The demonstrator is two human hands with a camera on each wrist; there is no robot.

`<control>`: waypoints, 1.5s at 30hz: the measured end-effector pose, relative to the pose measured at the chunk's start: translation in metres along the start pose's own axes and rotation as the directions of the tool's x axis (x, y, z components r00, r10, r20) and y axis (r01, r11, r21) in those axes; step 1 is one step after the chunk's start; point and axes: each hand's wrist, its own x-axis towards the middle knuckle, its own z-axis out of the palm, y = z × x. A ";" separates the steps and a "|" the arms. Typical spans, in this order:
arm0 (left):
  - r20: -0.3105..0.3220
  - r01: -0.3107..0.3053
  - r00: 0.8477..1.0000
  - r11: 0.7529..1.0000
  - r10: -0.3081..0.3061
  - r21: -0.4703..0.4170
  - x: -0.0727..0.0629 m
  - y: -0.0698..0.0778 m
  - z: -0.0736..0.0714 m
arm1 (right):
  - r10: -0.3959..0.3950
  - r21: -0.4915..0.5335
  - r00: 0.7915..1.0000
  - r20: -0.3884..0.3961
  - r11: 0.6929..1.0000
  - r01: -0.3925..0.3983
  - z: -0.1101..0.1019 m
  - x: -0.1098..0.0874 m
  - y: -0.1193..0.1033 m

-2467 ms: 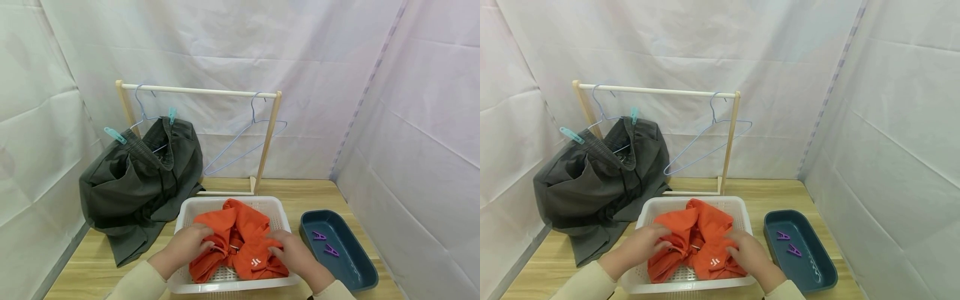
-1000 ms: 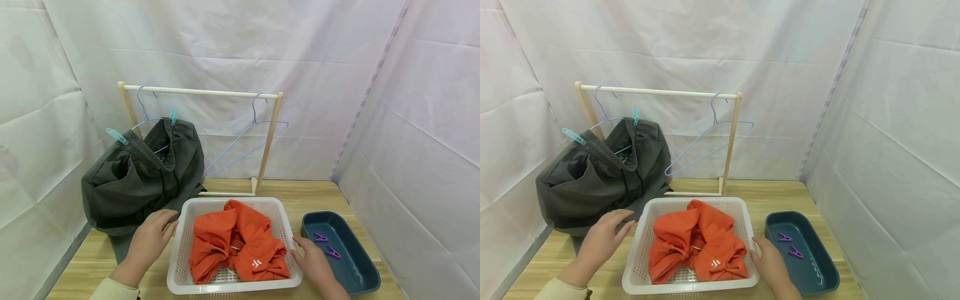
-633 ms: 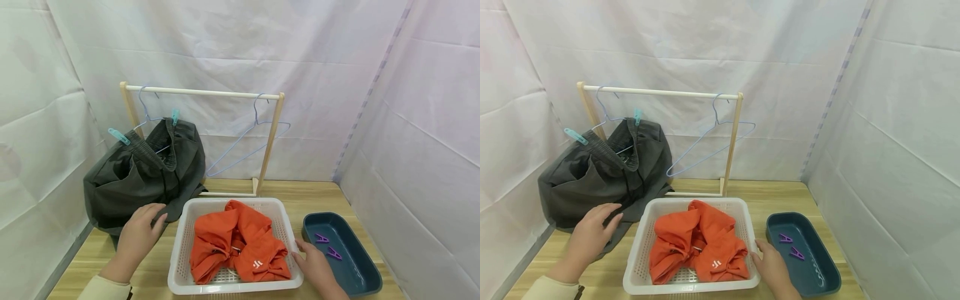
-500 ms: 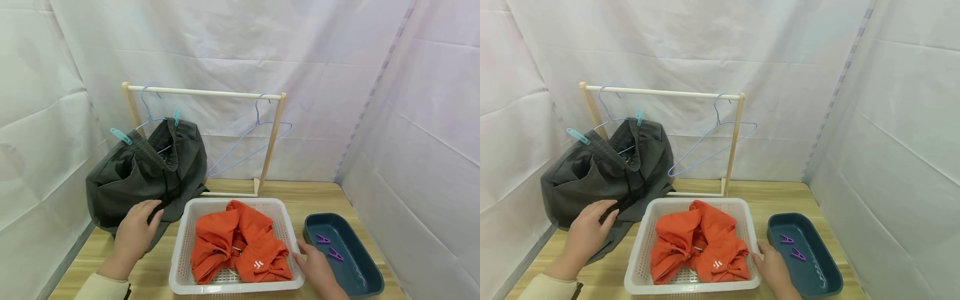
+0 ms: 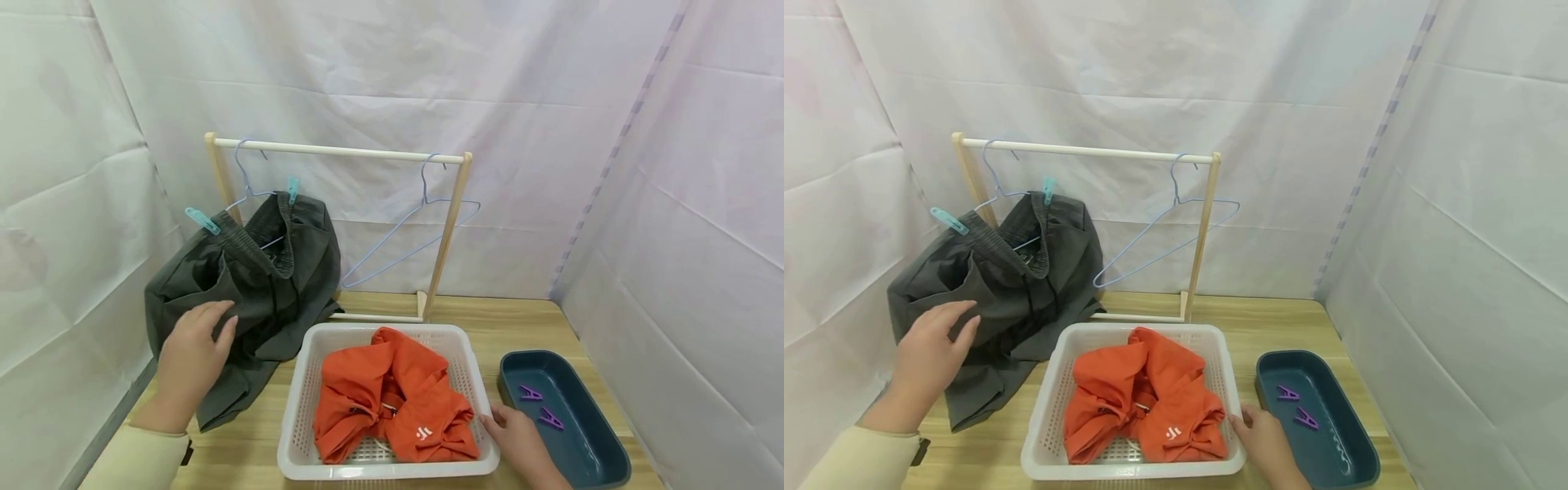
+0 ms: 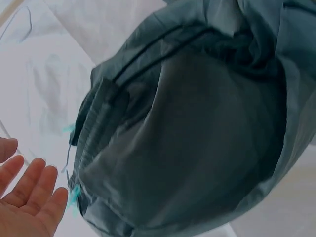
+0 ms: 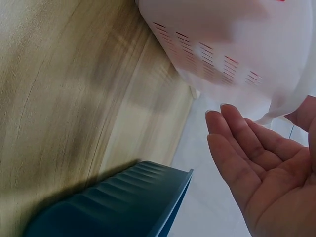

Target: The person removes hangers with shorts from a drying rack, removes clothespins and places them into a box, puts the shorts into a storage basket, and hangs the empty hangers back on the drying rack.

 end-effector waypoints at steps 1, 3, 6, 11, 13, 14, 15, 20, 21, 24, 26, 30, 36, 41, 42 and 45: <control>-0.009 0.004 1.000 1.000 -0.004 0.003 0.003 -0.002 -0.002 | 0.001 0.007 1.000 -0.001 1.000 -0.001 0.000 0.000 0.001; -0.030 0.006 1.000 1.000 -0.005 0.015 0.010 -0.004 -0.005 | 0.002 0.017 1.000 -0.004 1.000 -0.002 0.000 0.000 0.002; -0.059 0.008 0.998 1.000 -0.007 0.020 0.018 -0.008 -0.009 | -0.001 0.024 1.000 -0.008 1.000 0.002 0.001 0.000 0.004; -0.093 0.021 0.995 0.999 -0.019 0.024 0.030 -0.012 -0.014 | -0.005 0.016 1.000 -0.013 1.000 0.005 0.002 0.001 0.004; -0.100 0.031 0.995 0.999 -0.027 0.034 0.034 -0.013 -0.016 | 0.000 0.013 1.000 -0.011 1.000 0.000 0.003 0.001 0.003; -0.104 0.034 0.994 0.999 -0.031 0.037 0.036 -0.014 -0.017 | 0.001 0.012 1.000 -0.008 1.000 -0.001 0.003 0.001 0.003; -0.104 0.040 0.994 0.998 -0.035 0.041 0.038 -0.015 -0.019 | 0.003 0.013 1.000 -0.005 1.000 -0.003 0.003 0.001 0.003; -0.096 0.064 0.994 0.996 -0.058 0.062 0.045 -0.021 -0.024 | 0.010 0.017 1.000 0.002 1.000 -0.010 0.003 0.000 0.002; -0.093 0.071 0.994 0.995 -0.065 0.064 0.046 -0.022 -0.025 | 0.009 0.019 1.000 0.000 1.000 -0.009 0.003 0.000 0.002; -0.077 0.101 0.992 0.993 -0.096 0.063 0.051 -0.027 -0.026 | 0.006 0.020 1.000 -0.005 1.000 -0.006 0.002 0.000 0.002; -0.054 0.127 0.991 0.990 -0.123 0.065 0.055 -0.031 -0.027 | 0.001 0.017 1.000 -0.007 1.000 -0.001 0.003 0.000 0.003; 0.019 0.167 0.985 0.982 -0.169 0.083 0.061 -0.037 -0.030 | 0.004 0.011 1.000 -0.005 1.000 -0.004 0.003 0.001 0.003; 0.131 0.218 0.963 0.968 -0.234 0.122 0.070 -0.044 -0.032 | 0.011 0.022 1.000 -0.003 1.000 -0.011 0.002 0.001 0.003; 0.217 0.259 0.933 0.953 -0.288 0.155 0.077 -0.049 -0.031 | 0.017 0.021 1.000 -0.005 1.000 -0.017 0.003 0.001 0.003; 0.236 0.267 0.924 0.950 -0.300 0.162 0.078 -0.051 -0.031 | 0.015 0.018 1.000 -0.003 1.000 -0.015 0.003 0.001 0.003; 0.285 0.280 0.903 0.943 -0.322 0.179 0.083 -0.054 -0.031 | 0.022 0.020 1.000 -0.005 1.000 -0.022 0.003 0.001 0.003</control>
